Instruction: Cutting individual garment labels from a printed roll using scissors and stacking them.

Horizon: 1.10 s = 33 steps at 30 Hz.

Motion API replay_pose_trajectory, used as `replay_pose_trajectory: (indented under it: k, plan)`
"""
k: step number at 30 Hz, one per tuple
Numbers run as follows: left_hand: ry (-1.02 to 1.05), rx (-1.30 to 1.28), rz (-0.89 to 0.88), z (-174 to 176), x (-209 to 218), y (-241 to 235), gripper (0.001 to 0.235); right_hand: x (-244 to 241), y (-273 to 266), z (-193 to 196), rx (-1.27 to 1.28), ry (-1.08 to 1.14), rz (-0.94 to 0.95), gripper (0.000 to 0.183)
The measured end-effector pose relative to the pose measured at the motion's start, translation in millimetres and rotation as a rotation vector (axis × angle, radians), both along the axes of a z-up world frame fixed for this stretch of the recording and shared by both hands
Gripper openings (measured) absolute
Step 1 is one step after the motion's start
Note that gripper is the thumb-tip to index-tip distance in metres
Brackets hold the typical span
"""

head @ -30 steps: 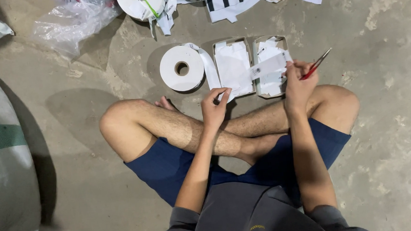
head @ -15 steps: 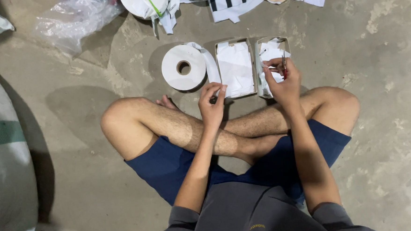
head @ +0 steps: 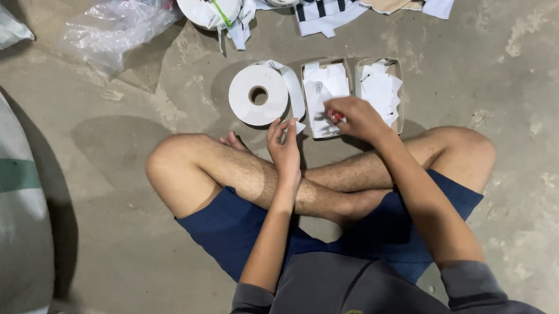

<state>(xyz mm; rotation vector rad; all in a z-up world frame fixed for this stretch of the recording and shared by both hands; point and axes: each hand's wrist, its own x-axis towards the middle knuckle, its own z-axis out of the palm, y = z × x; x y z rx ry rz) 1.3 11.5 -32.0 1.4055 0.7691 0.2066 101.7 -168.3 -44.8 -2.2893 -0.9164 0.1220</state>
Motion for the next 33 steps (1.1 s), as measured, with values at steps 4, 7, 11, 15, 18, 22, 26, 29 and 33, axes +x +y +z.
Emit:
replay_pose_trajectory:
  k: [4, 7, 11, 15, 18, 22, 26, 29, 33]
  plan:
    - [0.014, -0.017, 0.029, 0, 2, -1, 0.021, -10, -11, 0, -0.033, 0.089, 0.009, 0.039]
    - [0.019, -0.038, -0.002, -8, 1, -2, 0.022, -11, -7, 11, 0.049, 0.145, -0.005, 0.031]
    - [0.011, -0.073, 0.003, -19, 2, -2, 0.023, -8, -3, -2, 0.101, 0.105, -0.063, 0.026]
    - [0.0, -0.148, -0.033, -12, 1, -5, 0.026, -12, 7, 9, 0.029, 0.013, -0.015, 0.03]
    - [-0.089, -0.131, -0.095, 9, 1, -6, 0.021, -11, 12, 3, 0.146, 0.141, -0.146, 0.04]
    - [-0.334, 0.176, -0.252, 11, -1, -9, 0.009, -30, 23, 21, 0.408, 0.385, -0.446, 0.018]
    - [-0.446, 0.481, -0.482, 15, -2, -16, 0.006, -57, 29, 72, 0.548, 0.732, -0.468, 0.034]
    - [-0.519, 0.637, -0.57, 12, -8, -22, 0.009, -66, 28, 80, 0.652, 0.844, -0.547, 0.035]
    - [-0.72, 0.712, -0.728, 17, -6, -25, 0.012, -55, 13, 19, 0.732, 1.097, -0.721, 0.036]
